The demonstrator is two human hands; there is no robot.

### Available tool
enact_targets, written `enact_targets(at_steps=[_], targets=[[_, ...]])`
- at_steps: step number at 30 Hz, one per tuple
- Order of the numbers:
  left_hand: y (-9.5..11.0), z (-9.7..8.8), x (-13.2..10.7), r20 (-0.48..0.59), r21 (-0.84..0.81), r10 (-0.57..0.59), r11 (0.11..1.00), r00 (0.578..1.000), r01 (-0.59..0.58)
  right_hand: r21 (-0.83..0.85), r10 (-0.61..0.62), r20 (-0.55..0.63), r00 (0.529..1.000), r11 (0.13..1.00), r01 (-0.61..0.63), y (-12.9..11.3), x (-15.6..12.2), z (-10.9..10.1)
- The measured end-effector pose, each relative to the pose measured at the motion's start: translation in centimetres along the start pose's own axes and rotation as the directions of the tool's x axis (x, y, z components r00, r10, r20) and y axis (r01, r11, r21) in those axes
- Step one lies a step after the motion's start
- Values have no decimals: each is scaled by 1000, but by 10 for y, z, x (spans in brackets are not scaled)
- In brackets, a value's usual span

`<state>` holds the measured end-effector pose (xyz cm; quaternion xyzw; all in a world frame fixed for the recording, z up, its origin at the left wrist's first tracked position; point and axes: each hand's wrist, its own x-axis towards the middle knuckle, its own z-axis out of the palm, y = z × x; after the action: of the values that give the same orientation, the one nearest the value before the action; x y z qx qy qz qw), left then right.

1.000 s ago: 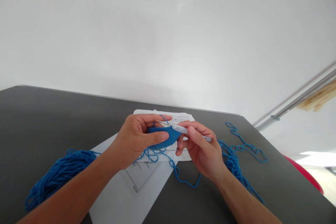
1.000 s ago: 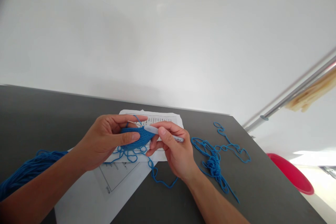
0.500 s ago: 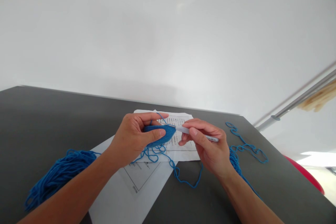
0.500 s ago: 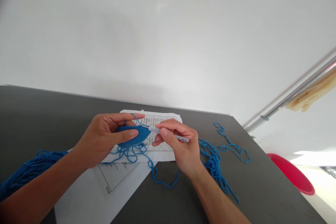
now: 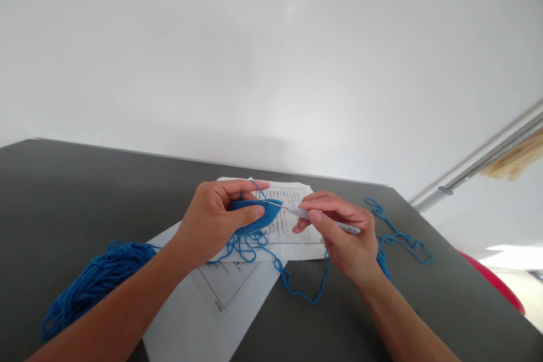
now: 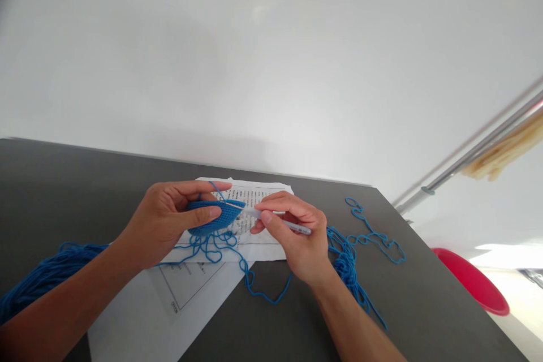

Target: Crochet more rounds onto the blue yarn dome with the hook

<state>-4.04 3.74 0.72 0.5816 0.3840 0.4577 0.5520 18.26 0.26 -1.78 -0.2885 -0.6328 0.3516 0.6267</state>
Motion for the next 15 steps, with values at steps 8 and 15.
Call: enact_targets(at_steps=[8, 15], targets=[[0, 0, -1, -26, 36, 12, 999, 1000, -11, -63, -34, 0, 999, 997, 33, -4, 1, 1], [0, 4, -3, -90, 281, 184, 948, 979, -152, -183, -83, -9, 997, 980, 80, -10, 2, 6]])
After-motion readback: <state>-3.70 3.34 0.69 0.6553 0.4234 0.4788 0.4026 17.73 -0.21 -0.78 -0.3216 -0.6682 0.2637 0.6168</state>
